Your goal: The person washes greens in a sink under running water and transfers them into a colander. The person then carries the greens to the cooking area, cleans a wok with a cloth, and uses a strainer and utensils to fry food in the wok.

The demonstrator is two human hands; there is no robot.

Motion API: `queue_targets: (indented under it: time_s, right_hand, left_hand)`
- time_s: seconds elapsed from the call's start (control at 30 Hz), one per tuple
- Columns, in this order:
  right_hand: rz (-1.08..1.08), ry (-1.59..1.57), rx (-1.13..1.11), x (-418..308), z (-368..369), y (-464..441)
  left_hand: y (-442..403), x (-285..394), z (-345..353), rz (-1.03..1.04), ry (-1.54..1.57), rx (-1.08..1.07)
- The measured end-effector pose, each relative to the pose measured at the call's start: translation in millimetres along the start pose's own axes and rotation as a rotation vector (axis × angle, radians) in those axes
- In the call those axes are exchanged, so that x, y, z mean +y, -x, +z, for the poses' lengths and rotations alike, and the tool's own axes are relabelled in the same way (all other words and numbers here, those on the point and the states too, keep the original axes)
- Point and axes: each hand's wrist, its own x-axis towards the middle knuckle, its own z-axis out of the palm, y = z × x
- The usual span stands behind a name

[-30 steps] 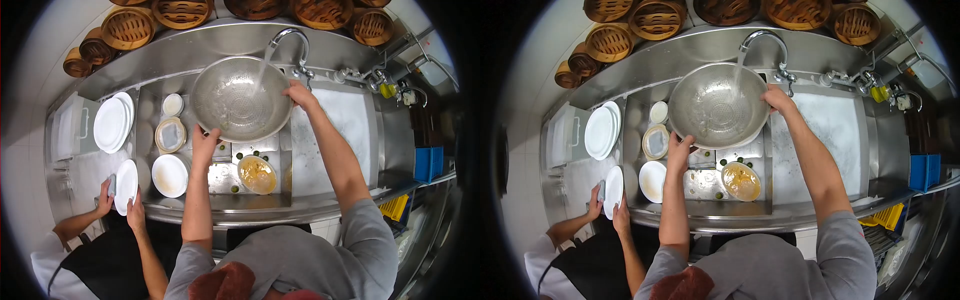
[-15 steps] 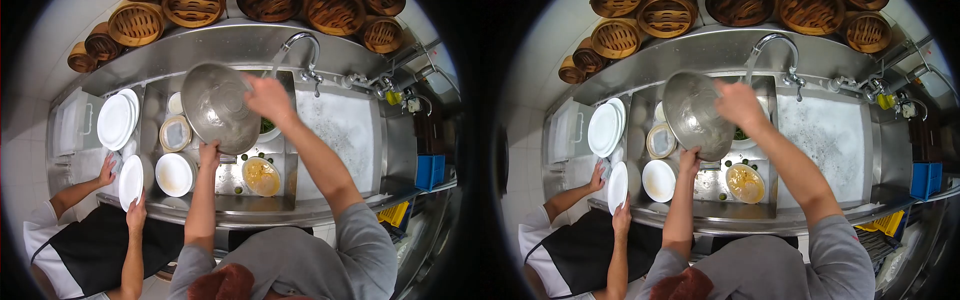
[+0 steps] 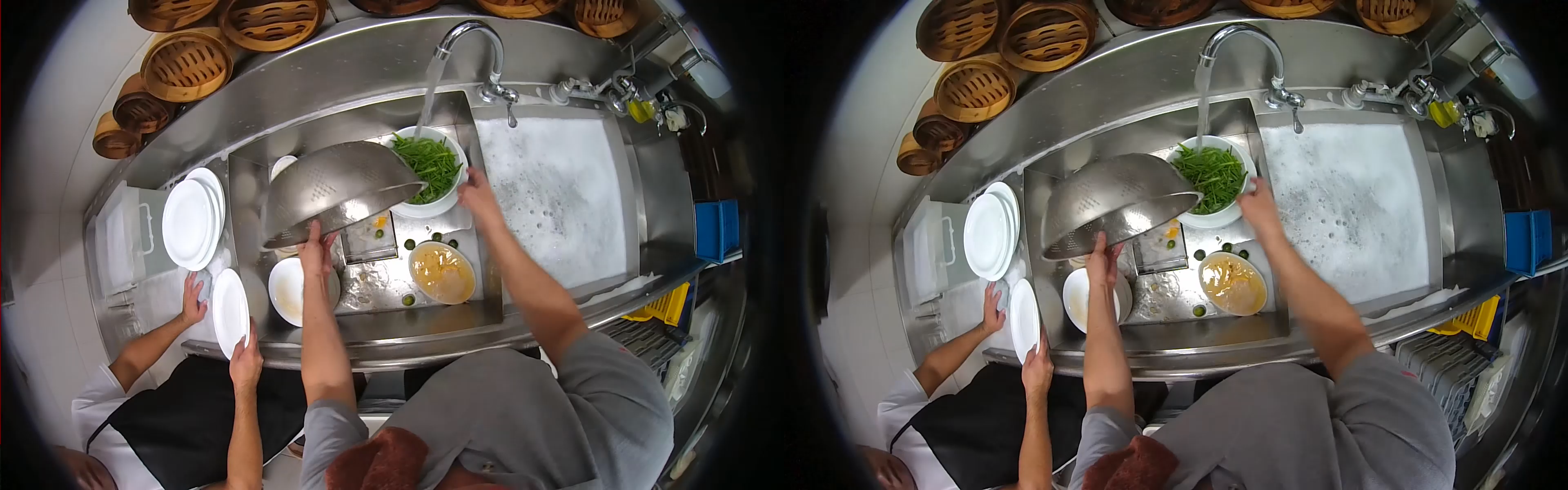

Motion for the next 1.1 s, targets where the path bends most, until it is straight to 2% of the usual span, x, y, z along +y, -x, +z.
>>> queue_targets:
  time_s: [0.03,0.1,0.23,0.3,0.37,0.43,0.5,0.53,0.63,0.7,0.77,0.83,0.9,0.97,1.03,1.1]
  right_hand:
    - [0.001,-0.003,0.001,14,9,-8]
    - [0.244,-0.246,-0.069,32,33,-20]
    - [0.148,-0.502,-0.101,39,48,-40]
    - [0.13,-0.55,-0.101,31,45,-41]
    - [0.099,-0.539,-0.102,12,37,-28]
    - [0.087,-0.519,-0.104,-2,28,-19]
    - [0.097,-0.526,-0.196,-20,18,-20]
    - [0.09,-0.483,-0.248,-38,11,-14]
    - [-0.042,-0.423,-0.298,-83,1,6]
    - [-0.049,-0.408,-0.354,-95,-3,7]
    - [-0.055,-0.345,-0.323,-99,-5,6]
    - [-0.045,-0.416,-0.295,-90,2,2]
    - [-0.036,-0.426,-0.275,-73,10,-1]
    - [0.01,-0.435,-0.278,-53,21,-6]
    - [0.102,-0.559,-0.252,-35,34,-11]
    - [0.14,-0.614,-0.218,-16,48,-16]
  left_hand:
    - [6,9,-1,0.0,-0.003,-0.002]
    - [16,26,-12,0.045,-0.225,0.0]
    - [54,59,-32,0.139,-0.269,-0.049]
    - [74,75,-46,0.124,-0.458,0.114]
    - [93,88,-52,0.199,-0.568,0.16]
    - [94,92,-54,0.183,-0.63,0.146]
    - [100,92,-49,0.16,-0.688,0.142]
    - [98,91,-32,0.067,-0.667,0.12]
    - [79,74,12,-0.14,-0.58,-0.041]
    - [49,35,26,-0.16,-0.475,-0.039]
    - [45,11,64,-0.169,-0.403,-0.125]
    - [25,-21,79,-0.295,-0.367,-0.187]
    - [13,-49,83,-0.307,-0.379,-0.177]
    - [13,-58,85,-0.318,-0.4,-0.16]
    - [18,-52,86,-0.223,-0.498,-0.187]
    - [18,-43,88,-0.274,-0.523,-0.215]
